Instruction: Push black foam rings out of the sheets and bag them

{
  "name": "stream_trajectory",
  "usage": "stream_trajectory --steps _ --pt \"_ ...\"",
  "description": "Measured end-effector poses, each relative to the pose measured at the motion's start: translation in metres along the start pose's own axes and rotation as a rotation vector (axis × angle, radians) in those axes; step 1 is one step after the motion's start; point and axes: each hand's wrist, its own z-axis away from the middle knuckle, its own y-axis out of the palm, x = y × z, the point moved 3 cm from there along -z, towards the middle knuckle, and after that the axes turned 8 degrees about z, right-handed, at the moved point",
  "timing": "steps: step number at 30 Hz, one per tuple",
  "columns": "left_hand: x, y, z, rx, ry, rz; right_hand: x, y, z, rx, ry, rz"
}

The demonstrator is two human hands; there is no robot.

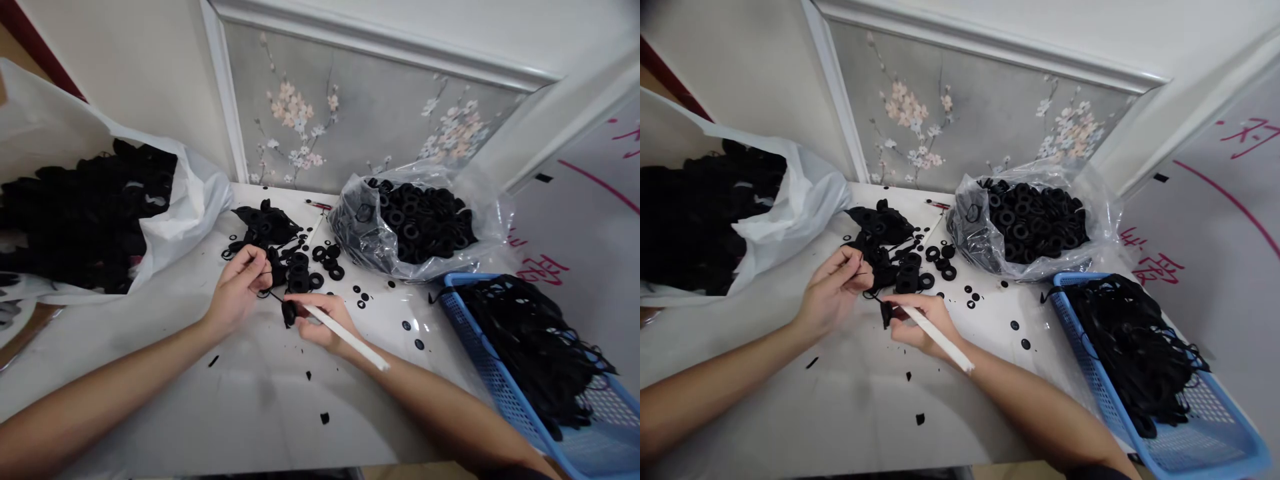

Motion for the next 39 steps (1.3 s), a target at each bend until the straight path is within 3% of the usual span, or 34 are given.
stream_trajectory --steps 3,7,9,11,14,16,20,23,29,32,35,39 --pt "0.005 -0.008 -0.009 0.057 -0.056 -0.188 -0.007 -0.007 -0.004 -0.163 -0.003 -0.189" --pt "0.026 -0.011 -0.001 0.225 -0.382 -0.51 -0.022 -0.023 -0.012 -0.414 0.042 -0.295" --pt "0.032 -0.007 0.008 0.337 -0.424 -0.643 -0.027 -0.031 -0.015 -0.461 0.069 -0.3" --pt "0.029 -0.003 0.013 0.4 -0.229 -0.824 -0.03 -0.032 -0.018 -0.416 0.085 -0.351" --pt "0.016 0.002 0.017 0.346 0.306 -1.115 -0.029 -0.025 -0.018 -0.253 0.09 -0.477" --pt "0.011 0.003 0.02 0.319 0.572 -1.244 -0.028 -0.018 -0.015 -0.18 0.098 -0.528" --pt "0.01 0.006 0.022 0.415 0.798 -1.35 -0.024 -0.008 -0.01 -0.151 0.132 -0.592" --pt "0.009 0.008 0.023 0.449 0.851 -1.313 -0.019 -0.007 -0.008 -0.122 0.155 -0.627" --pt "0.007 0.005 0.02 0.413 0.838 -1.21 -0.014 -0.006 -0.005 0.063 0.121 -0.615" --pt "0.009 0.002 0.017 0.41 0.836 -1.127 -0.019 -0.014 -0.006 -0.062 0.048 -0.451" --pt "0.013 -0.004 0.013 0.364 0.713 -1.035 -0.024 -0.023 -0.009 -0.209 0.019 -0.378" --pt "0.017 -0.007 0.012 0.366 0.605 -0.979 -0.027 -0.023 -0.01 -0.132 0.068 -0.383"
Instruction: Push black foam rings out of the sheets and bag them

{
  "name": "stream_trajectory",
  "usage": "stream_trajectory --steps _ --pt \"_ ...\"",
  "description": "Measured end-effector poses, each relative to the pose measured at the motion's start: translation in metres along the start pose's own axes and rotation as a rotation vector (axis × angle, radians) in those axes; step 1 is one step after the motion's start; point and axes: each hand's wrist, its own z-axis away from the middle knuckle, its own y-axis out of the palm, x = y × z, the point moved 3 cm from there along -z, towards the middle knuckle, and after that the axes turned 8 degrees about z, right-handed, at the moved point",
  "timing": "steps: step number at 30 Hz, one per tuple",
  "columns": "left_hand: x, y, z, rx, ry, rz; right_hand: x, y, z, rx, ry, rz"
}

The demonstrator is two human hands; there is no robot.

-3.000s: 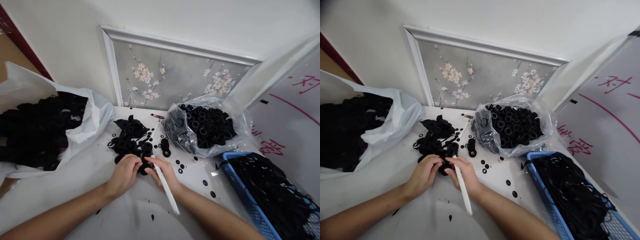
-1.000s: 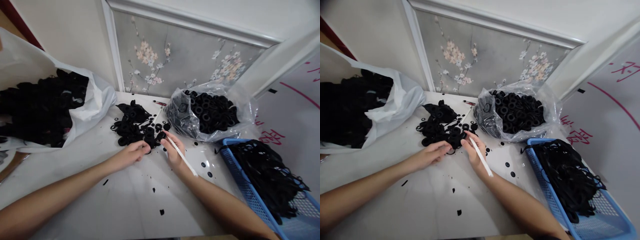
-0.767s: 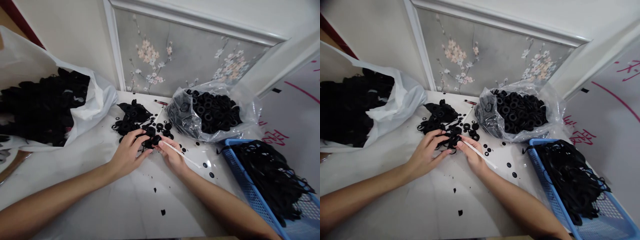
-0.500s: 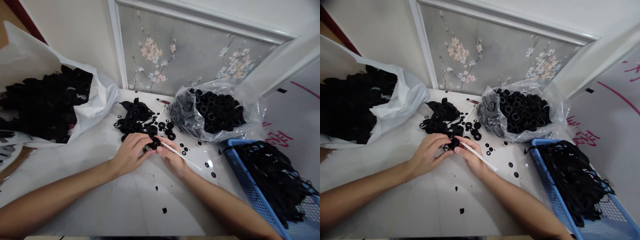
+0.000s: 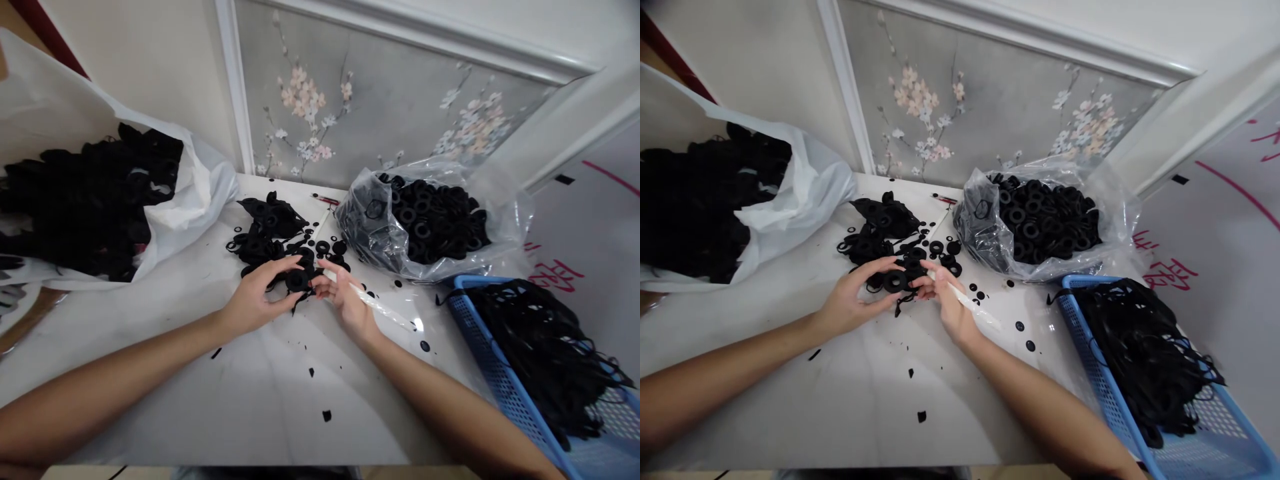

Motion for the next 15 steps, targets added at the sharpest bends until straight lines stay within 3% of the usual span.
stream_trajectory --steps 3,7,10,15 --pt "0.002 0.004 0.002 0.074 -0.046 0.018 -0.001 0.003 0.003 0.023 -0.033 0.052" --pt "0.006 0.007 0.005 0.1 -0.213 0.286 0.003 0.003 0.009 -0.089 -0.264 0.092" --pt "0.004 0.007 0.007 0.108 -0.215 0.497 0.009 0.003 0.015 -0.133 -0.4 0.194" --pt "0.002 0.006 0.009 0.063 -0.129 0.576 0.023 0.008 0.027 -0.086 -0.528 0.366"
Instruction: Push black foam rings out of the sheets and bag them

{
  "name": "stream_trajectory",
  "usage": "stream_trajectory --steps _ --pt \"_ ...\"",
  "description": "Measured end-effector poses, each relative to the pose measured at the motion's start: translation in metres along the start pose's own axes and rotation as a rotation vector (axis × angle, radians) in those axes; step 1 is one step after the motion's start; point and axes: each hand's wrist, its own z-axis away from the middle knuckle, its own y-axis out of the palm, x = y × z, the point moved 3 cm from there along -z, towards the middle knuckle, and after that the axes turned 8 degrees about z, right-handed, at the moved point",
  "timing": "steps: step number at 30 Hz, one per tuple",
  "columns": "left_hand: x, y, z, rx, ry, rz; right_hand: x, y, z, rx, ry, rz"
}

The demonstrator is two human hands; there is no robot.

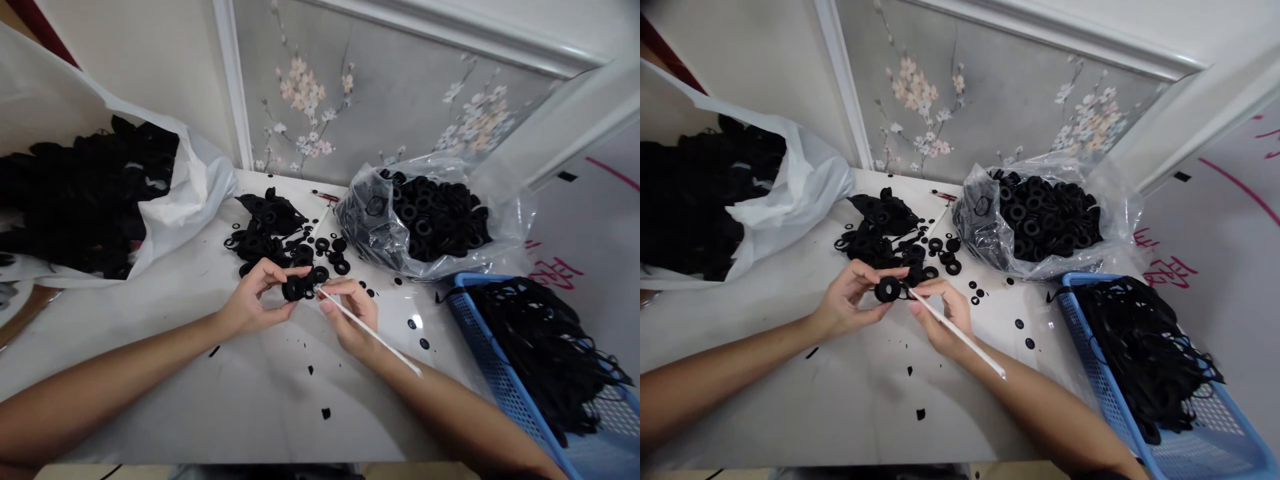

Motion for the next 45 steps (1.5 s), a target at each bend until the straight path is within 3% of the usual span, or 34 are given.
stream_trajectory --steps 11,20,27,33,36,40,45 --pt "0.0 0.0 0.002 0.033 0.115 0.004 0.008 0.0 -0.004 0.131 -0.04 -0.006" --pt "0.002 -0.001 0.002 0.034 0.113 -0.033 0.003 -0.001 -0.004 0.163 0.061 0.0" --pt "-0.004 0.004 0.003 0.142 0.149 -0.186 0.011 -0.001 -0.009 0.17 -0.129 0.132" --pt "-0.004 0.001 0.001 0.059 0.224 -0.294 0.011 -0.001 -0.005 0.132 -0.161 0.111" --pt "0.001 0.0 0.002 0.078 0.21 -0.29 0.011 0.0 -0.003 0.165 -0.129 0.085" --pt "0.003 -0.001 0.002 0.107 0.22 -0.255 0.01 0.0 -0.001 0.208 0.024 -0.036" --pt "-0.001 -0.001 -0.001 0.127 0.201 -0.447 0.012 0.002 -0.002 0.304 0.217 -0.168"
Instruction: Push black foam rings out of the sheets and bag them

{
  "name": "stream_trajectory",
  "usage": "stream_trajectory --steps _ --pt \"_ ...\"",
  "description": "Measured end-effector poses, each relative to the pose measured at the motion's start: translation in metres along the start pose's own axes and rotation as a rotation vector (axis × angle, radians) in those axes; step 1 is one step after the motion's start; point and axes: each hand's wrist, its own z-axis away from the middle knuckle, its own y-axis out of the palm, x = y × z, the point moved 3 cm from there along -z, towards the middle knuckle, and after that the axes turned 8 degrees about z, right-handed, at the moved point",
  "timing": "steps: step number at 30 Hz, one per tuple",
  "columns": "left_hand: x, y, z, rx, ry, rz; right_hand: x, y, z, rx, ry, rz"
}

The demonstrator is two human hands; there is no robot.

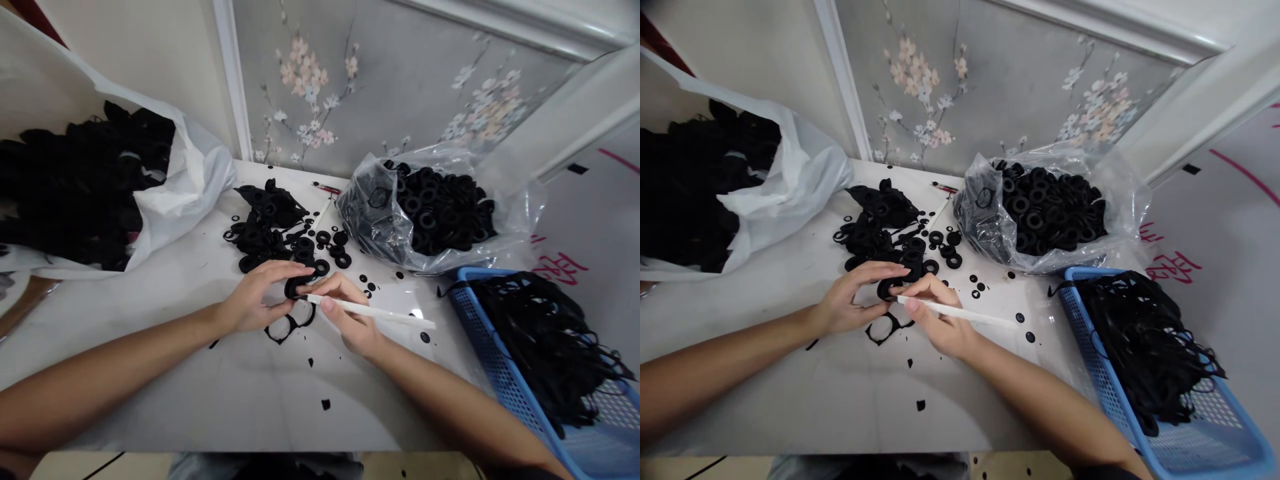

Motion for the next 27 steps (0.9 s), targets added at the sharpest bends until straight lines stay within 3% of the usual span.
stream_trajectory --steps 10,16,27 --pt "-0.005 -0.001 -0.003 -0.035 0.127 -0.03 -0.012 -0.006 -0.007 -0.081 0.04 -0.122" --pt "-0.006 -0.002 -0.004 -0.042 0.142 -0.023 -0.009 -0.005 -0.008 -0.07 0.046 -0.031" --pt "0.005 -0.009 -0.002 -0.195 0.025 0.018 -0.013 -0.004 -0.006 -0.073 0.036 -0.127"
